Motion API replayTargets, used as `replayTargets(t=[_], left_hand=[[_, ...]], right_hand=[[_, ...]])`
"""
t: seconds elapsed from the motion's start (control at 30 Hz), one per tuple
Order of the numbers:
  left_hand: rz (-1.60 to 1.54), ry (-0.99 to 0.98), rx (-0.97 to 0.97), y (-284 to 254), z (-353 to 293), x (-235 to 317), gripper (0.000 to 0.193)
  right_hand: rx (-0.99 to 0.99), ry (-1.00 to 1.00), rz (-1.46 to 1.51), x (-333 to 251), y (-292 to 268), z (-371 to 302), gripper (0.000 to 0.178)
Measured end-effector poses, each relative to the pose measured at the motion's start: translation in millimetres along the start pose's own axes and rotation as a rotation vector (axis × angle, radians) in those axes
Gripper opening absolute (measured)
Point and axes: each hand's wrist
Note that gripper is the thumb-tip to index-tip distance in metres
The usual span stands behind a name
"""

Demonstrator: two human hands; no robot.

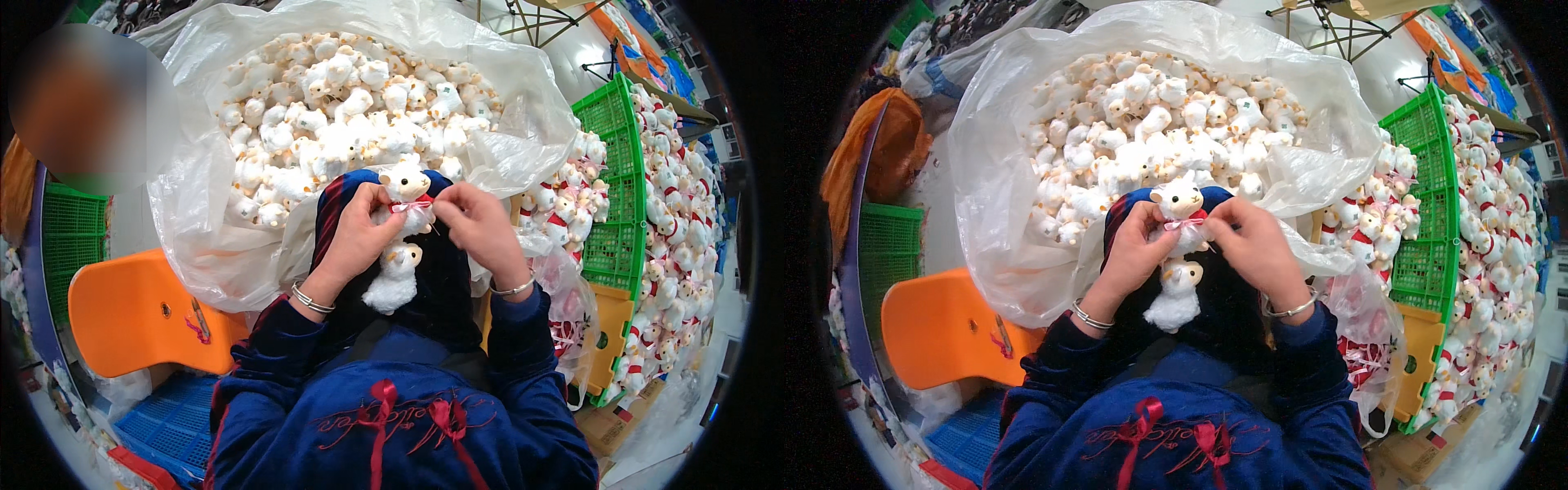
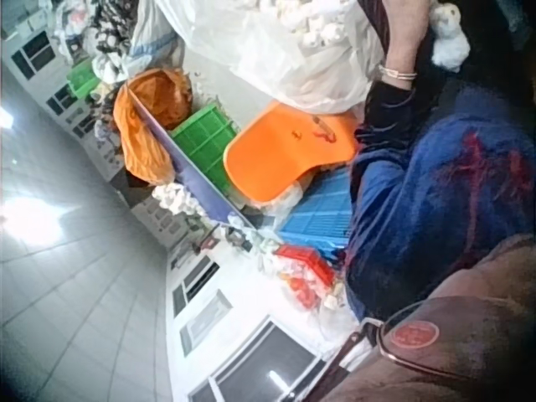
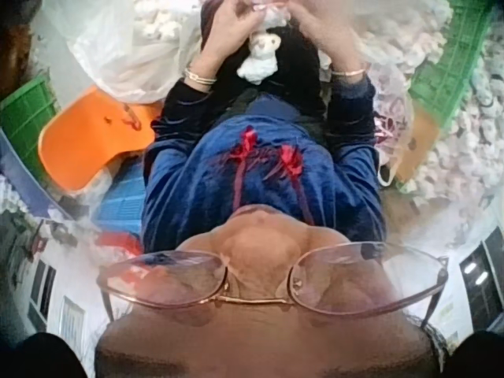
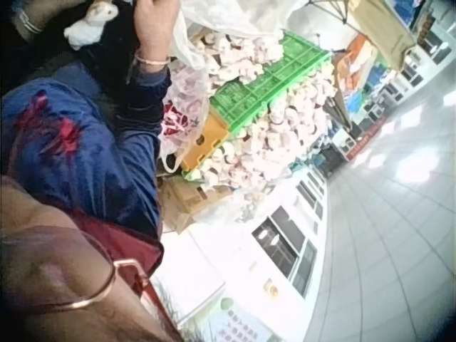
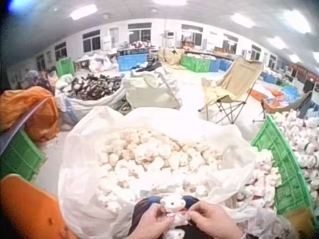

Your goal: The person sits on the floor and ties red ribbons around the necks of small white plush toys. They handle the toys one at a time, adjusting the ribbons and occasionally placing finished items aside.

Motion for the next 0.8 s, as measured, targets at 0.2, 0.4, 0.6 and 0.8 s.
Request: replayTargets(t=[0.2,0.4,0.6,0.8], left_hand=[[0.084,-0.021,0.002,-3,-9,14,0.024],[-0.08,-0.076,0.142,10,-4,-3,0.025],[0.052,-0.107,0.052,0,-4,17,0.021],[0.247,0.129,0.081,-11,-1,31,0.023]], right_hand=[[-0.174,0.113,0.134,-1,12,2,0.019],[-0.098,0.061,0.251,-10,25,2,0.019],[0.013,-0.156,0.189,12,34,13,0.016],[0.049,-0.129,0.243,13,42,20,0.015]])
Point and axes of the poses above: each hand's wrist, its own z-axis towards the middle knuckle, its own y-axis out of the palm, x = y × z, and after that the axes turned 4 degrees about -z, right-handed
